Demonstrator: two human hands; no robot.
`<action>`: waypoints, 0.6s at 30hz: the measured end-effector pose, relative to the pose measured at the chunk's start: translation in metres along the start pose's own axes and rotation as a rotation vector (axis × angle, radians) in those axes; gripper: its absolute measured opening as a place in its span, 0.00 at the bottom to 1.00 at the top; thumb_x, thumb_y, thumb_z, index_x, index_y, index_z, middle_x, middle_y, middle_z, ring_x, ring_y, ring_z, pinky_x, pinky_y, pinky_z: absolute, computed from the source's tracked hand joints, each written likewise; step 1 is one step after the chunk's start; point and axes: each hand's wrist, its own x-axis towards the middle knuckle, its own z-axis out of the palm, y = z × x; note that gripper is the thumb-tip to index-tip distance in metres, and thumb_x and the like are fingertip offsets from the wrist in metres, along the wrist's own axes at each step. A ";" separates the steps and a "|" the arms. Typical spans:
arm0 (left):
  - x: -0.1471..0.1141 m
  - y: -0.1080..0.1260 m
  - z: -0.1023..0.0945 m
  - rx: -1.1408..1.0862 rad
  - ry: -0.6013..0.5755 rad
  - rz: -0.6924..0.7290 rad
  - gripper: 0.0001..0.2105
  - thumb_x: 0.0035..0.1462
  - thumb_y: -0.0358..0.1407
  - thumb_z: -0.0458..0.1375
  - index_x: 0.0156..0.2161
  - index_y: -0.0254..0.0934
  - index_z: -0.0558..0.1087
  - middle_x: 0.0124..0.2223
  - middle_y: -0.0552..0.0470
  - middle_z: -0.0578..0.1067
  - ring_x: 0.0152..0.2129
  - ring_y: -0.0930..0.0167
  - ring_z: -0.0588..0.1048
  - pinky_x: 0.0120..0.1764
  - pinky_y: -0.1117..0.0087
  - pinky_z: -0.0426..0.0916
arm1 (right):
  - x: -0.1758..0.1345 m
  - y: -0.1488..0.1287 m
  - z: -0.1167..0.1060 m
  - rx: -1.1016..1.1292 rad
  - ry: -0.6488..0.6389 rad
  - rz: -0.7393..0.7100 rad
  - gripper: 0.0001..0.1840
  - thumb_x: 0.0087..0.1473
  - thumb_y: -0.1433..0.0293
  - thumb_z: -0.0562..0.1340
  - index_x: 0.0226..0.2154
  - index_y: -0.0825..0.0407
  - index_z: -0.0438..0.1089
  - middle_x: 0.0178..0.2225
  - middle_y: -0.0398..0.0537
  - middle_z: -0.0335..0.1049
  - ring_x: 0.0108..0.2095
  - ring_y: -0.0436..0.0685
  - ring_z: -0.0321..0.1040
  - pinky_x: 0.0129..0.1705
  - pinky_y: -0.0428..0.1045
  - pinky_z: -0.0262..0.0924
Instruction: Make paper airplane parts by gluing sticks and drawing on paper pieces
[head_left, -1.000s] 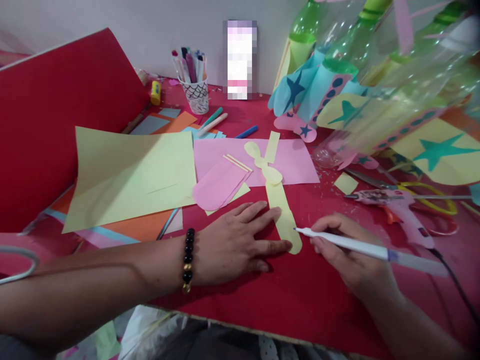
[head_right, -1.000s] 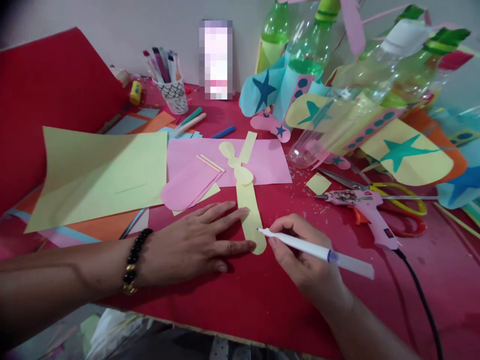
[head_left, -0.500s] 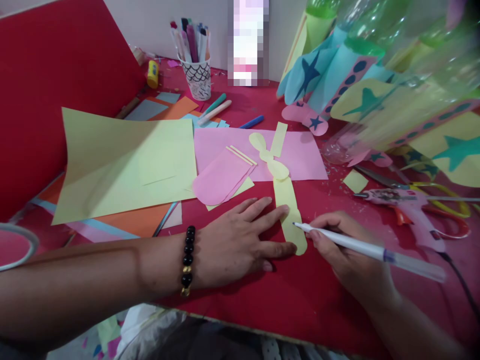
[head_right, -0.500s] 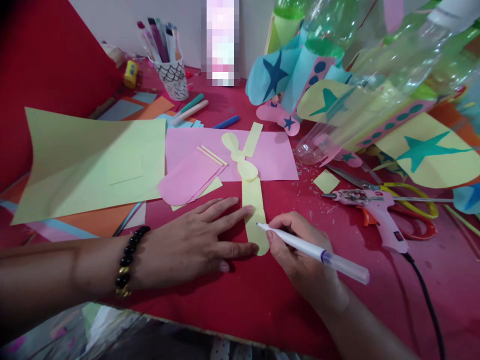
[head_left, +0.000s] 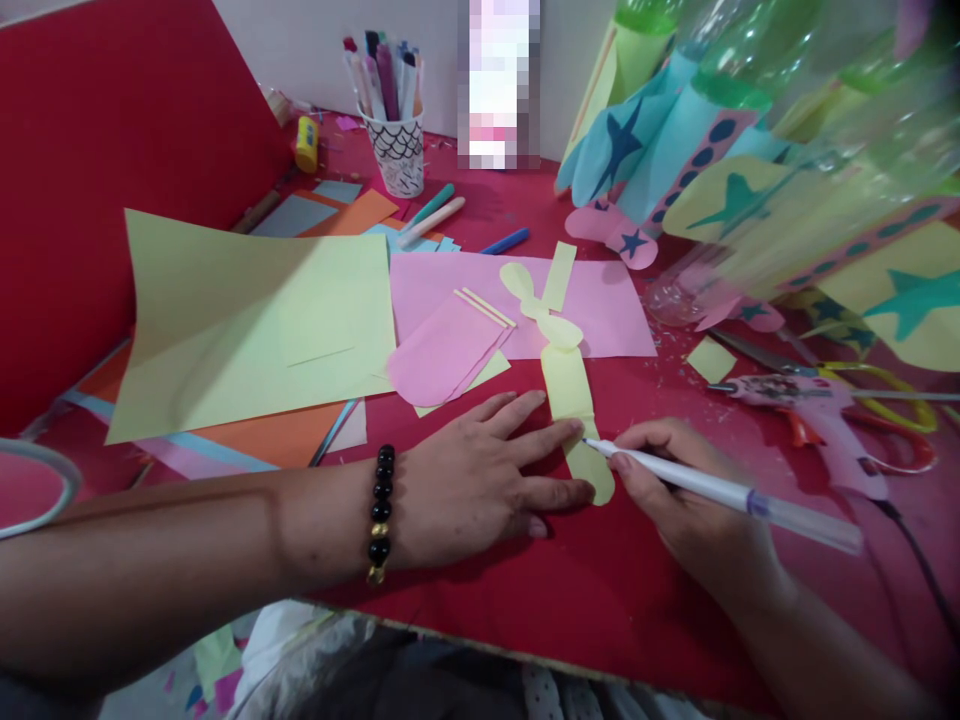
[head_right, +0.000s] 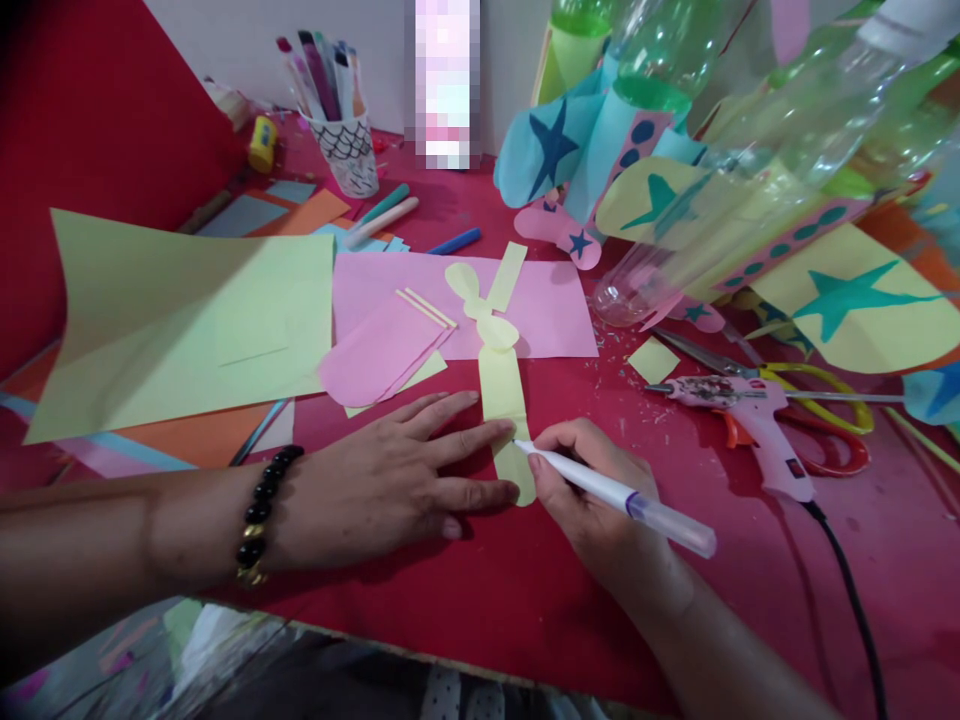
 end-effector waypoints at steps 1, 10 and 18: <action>0.000 0.000 -0.001 0.009 -0.011 -0.007 0.19 0.64 0.46 0.53 0.59 0.50 0.66 0.68 0.50 0.56 0.62 0.58 0.58 0.63 0.50 0.49 | 0.000 0.000 0.000 -0.010 -0.001 0.001 0.02 0.58 0.67 0.61 0.34 0.49 0.68 0.27 0.43 0.72 0.26 0.52 0.69 0.27 0.46 0.61; -0.001 0.001 -0.002 0.028 -0.062 -0.023 0.20 0.65 0.47 0.51 0.61 0.53 0.64 0.69 0.51 0.54 0.63 0.58 0.56 0.63 0.49 0.50 | -0.001 -0.006 -0.002 -0.031 -0.038 -0.027 0.04 0.57 0.68 0.61 0.30 0.49 0.68 0.23 0.39 0.70 0.23 0.49 0.66 0.26 0.44 0.59; 0.001 0.000 -0.003 0.016 -0.092 -0.019 0.20 0.66 0.47 0.50 0.62 0.52 0.63 0.69 0.49 0.53 0.64 0.57 0.55 0.63 0.48 0.50 | 0.000 -0.008 -0.003 0.006 -0.095 -0.083 0.04 0.55 0.72 0.61 0.29 0.49 0.68 0.20 0.37 0.67 0.19 0.47 0.62 0.22 0.43 0.56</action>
